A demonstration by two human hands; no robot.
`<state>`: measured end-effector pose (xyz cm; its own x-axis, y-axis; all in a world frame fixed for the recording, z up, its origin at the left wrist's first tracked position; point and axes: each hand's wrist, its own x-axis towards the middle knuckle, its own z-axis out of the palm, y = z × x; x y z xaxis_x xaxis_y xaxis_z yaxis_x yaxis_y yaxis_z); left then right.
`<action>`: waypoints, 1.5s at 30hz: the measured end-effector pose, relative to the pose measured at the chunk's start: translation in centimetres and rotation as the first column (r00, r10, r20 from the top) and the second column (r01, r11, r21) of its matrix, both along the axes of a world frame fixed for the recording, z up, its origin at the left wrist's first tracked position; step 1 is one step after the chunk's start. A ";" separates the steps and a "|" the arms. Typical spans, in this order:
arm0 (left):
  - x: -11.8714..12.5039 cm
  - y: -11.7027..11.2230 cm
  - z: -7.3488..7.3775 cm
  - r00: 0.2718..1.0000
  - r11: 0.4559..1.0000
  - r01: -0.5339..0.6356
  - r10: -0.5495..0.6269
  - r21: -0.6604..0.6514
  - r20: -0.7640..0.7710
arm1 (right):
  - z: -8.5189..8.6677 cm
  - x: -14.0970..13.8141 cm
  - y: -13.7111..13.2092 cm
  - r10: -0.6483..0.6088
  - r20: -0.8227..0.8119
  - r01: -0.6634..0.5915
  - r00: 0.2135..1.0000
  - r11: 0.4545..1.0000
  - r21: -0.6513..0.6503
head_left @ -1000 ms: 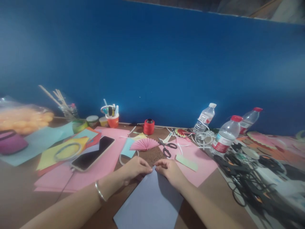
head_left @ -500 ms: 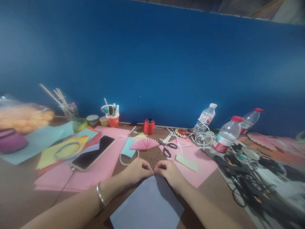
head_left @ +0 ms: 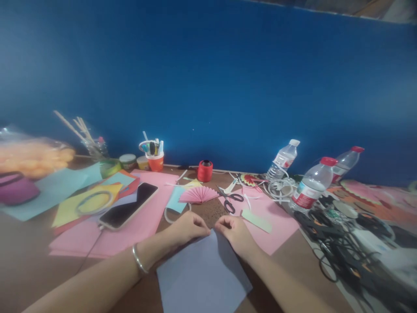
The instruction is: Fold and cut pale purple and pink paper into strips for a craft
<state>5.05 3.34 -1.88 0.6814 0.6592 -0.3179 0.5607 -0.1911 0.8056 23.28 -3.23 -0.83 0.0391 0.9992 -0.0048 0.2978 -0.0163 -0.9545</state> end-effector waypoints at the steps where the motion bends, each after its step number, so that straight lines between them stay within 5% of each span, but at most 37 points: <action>1: -0.2 0.2 0.1 1.000 1.000 0.010 -0.010 0.007 -0.006 | 0.0 0.2 0.0 -0.013 0.004 0.013 1.000 1.000 0.012; 17: -0.7 0.8 0.7 0.984 0.984 0.167 -0.163 0.056 -0.067 | 0.2 0.2 -0.2 0.101 0.103 -0.101 0.990 0.995 -0.005; 28: -2.8 3.6 1.8 0.981 0.984 0.134 -0.116 0.114 -0.153 | -0.4 2.7 0.7 0.014 0.191 -0.022 0.981 0.999 0.040; 34: -2.6 3.4 2.1 0.968 0.962 0.197 -0.161 0.187 -0.190 | 0.1 3.1 0.6 0.110 0.243 -0.117 0.964 0.993 0.012; 39: -1.5 1.1 3.0 0.962 0.875 0.242 -0.160 0.420 -0.220 | -0.2 2.6 0.2 0.137 0.329 -0.154 0.934 0.988 0.026; 45: 0.3 -3.6 1.7 0.934 0.624 0.335 -0.122 0.706 -0.335 | -1.2 2.2 0.3 0.078 0.411 -0.130 0.908 0.987 0.099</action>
